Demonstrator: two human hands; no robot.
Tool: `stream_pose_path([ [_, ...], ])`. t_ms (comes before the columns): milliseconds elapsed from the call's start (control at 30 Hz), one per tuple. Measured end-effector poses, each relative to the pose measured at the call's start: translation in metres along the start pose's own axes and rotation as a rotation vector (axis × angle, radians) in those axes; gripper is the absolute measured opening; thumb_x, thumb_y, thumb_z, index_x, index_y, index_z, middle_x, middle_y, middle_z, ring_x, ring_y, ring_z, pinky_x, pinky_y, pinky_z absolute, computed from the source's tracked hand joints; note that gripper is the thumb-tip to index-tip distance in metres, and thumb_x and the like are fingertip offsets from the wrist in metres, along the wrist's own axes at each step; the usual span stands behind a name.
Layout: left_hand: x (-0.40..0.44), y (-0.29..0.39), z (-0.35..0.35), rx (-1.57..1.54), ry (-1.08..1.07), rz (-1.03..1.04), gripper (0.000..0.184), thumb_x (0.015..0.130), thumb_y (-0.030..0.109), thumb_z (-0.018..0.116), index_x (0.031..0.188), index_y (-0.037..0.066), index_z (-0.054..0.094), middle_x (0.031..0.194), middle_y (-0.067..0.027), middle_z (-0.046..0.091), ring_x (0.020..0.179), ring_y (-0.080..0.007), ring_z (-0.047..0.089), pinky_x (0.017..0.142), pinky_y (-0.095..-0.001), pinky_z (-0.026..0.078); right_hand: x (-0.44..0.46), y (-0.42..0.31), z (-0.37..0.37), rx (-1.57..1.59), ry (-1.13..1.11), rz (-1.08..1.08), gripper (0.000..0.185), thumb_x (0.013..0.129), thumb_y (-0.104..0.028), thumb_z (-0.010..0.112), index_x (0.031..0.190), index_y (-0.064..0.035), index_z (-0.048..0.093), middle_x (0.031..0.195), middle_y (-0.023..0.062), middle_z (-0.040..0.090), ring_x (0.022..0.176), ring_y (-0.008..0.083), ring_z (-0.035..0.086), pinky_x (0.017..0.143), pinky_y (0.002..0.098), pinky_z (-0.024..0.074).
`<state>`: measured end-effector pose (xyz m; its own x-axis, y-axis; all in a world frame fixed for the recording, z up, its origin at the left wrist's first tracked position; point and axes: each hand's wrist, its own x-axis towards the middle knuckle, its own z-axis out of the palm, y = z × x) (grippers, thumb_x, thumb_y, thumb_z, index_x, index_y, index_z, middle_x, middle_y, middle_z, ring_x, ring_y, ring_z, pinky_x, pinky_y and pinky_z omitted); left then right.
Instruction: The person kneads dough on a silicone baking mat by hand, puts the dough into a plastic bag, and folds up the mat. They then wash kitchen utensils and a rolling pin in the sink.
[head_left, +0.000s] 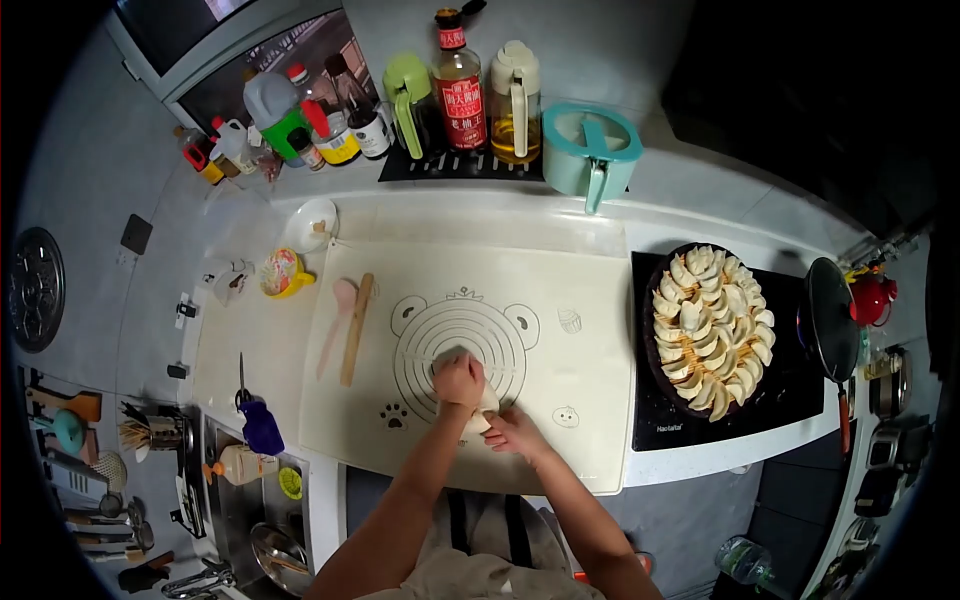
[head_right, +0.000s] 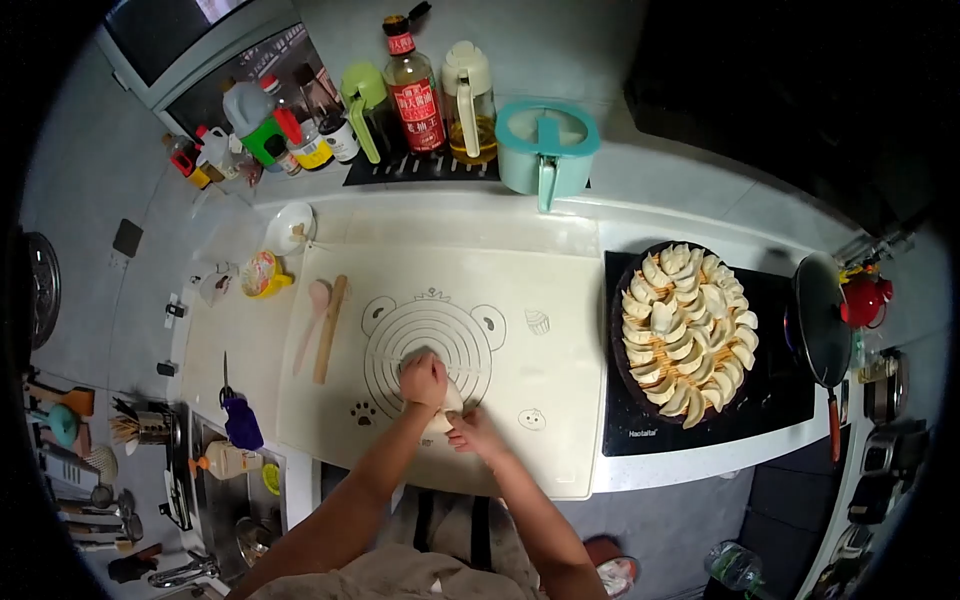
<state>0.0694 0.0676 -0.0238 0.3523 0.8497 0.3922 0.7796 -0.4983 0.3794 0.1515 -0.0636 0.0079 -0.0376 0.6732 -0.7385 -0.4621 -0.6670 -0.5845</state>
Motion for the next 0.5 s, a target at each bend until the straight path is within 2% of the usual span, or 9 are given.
stream_pose_path([
  [67, 0.012, -0.001, 0.006, 0.007, -0.083, -0.063, 0.021, 0.076, 0.022, 0.049, 0.062, 0.007, 0.052, 0.059, -0.0126, 0.056, 0.057, -0.0336, 0.054, 0.054, -0.0445, 0.043, -0.006, -0.006, 0.016, 0.038, 0.162, -0.101, 0.048, 0.086, -0.027, 0.057, 0.124, -0.0076, 0.036, 0.085, 0.0111, 0.058, 0.063, 0.0180, 0.061, 0.058, 0.0293, 0.0526],
  [100, 0.014, -0.001, 0.009, 0.016, -0.142, -0.100, 0.024, 0.076, 0.025, 0.049, 0.060, 0.007, 0.054, 0.059, -0.0127, 0.057, 0.057, -0.0333, 0.055, 0.054, -0.0438, 0.044, 0.002, 0.003, 0.017, 0.170, 0.083, -0.204, 0.047, 0.086, -0.021, 0.059, 0.125, -0.0095, 0.036, 0.081, 0.0076, 0.056, 0.058, 0.0157, 0.059, 0.053, 0.0272, 0.0518],
  [133, 0.013, -0.001, 0.007, 0.028, -0.206, -0.142, 0.028, 0.077, 0.027, 0.050, 0.059, 0.007, 0.056, 0.058, -0.0127, 0.058, 0.057, -0.0330, 0.056, 0.053, -0.0431, 0.045, 0.007, 0.006, 0.018, 0.151, 0.121, -0.232, 0.046, 0.086, -0.019, 0.058, 0.125, -0.0102, 0.036, 0.081, 0.0071, 0.056, 0.058, 0.0151, 0.059, 0.053, 0.0268, 0.0519],
  [233, 0.018, 0.002, -0.003, -0.006, -0.383, -0.186, 0.034, 0.080, 0.036, 0.048, 0.068, 0.006, 0.060, 0.065, -0.0145, 0.060, 0.063, -0.0339, 0.058, 0.058, -0.0454, 0.045, 0.020, 0.017, 0.017, 0.125, 0.196, -0.289, 0.043, 0.086, -0.012, 0.057, 0.125, -0.0127, 0.038, 0.083, 0.0052, 0.056, 0.057, 0.0134, 0.058, 0.055, 0.0261, 0.0527],
  [333, 0.030, 0.005, -0.025, -0.192, -0.588, -0.431, 0.036, 0.079, 0.039, 0.050, 0.076, 0.007, 0.064, 0.069, -0.0154, 0.061, 0.067, -0.0326, 0.060, 0.062, -0.0431, 0.047, 0.021, 0.036, 0.012, 0.194, 0.234, -0.302, 0.040, 0.085, -0.008, 0.058, 0.122, -0.0125, 0.043, 0.088, 0.0043, 0.055, 0.070, 0.0122, 0.058, 0.059, 0.0251, 0.0528],
  [367, 0.032, 0.004, -0.035, -0.191, -0.652, -0.418, 0.036, 0.079, 0.038, 0.050, 0.079, 0.005, 0.065, 0.074, -0.0157, 0.063, 0.071, -0.0314, 0.061, 0.065, -0.0411, 0.048, 0.020, 0.041, 0.012, 0.198, 0.249, -0.317, 0.039, 0.083, -0.005, 0.058, 0.120, -0.0128, 0.046, 0.091, 0.0042, 0.056, 0.078, 0.0117, 0.056, 0.062, 0.0243, 0.0523],
  [467, 0.002, 0.019, -0.057, 0.028, -0.618, -0.262, 0.033, 0.079, 0.035, 0.050, 0.077, 0.005, 0.064, 0.078, -0.0136, 0.063, 0.074, -0.0315, 0.060, 0.065, -0.0419, 0.047, 0.012, 0.043, 0.021, 0.181, 0.266, -0.313, 0.037, 0.083, -0.001, 0.056, 0.117, -0.0129, 0.049, 0.092, 0.0045, 0.056, 0.080, 0.0116, 0.056, 0.065, 0.0239, 0.0518],
  [500, -0.016, 0.020, -0.054, 0.102, -0.339, -0.135, 0.024, 0.077, 0.027, 0.051, 0.073, 0.007, 0.064, 0.082, -0.0105, 0.061, 0.077, -0.0301, 0.057, 0.065, -0.0422, 0.045, 0.006, 0.041, 0.026, 0.209, 0.284, -0.306, 0.036, 0.081, 0.000, 0.056, 0.115, -0.0114, 0.051, 0.091, 0.0042, 0.056, 0.080, 0.0115, 0.056, 0.067, 0.0230, 0.0509],
])
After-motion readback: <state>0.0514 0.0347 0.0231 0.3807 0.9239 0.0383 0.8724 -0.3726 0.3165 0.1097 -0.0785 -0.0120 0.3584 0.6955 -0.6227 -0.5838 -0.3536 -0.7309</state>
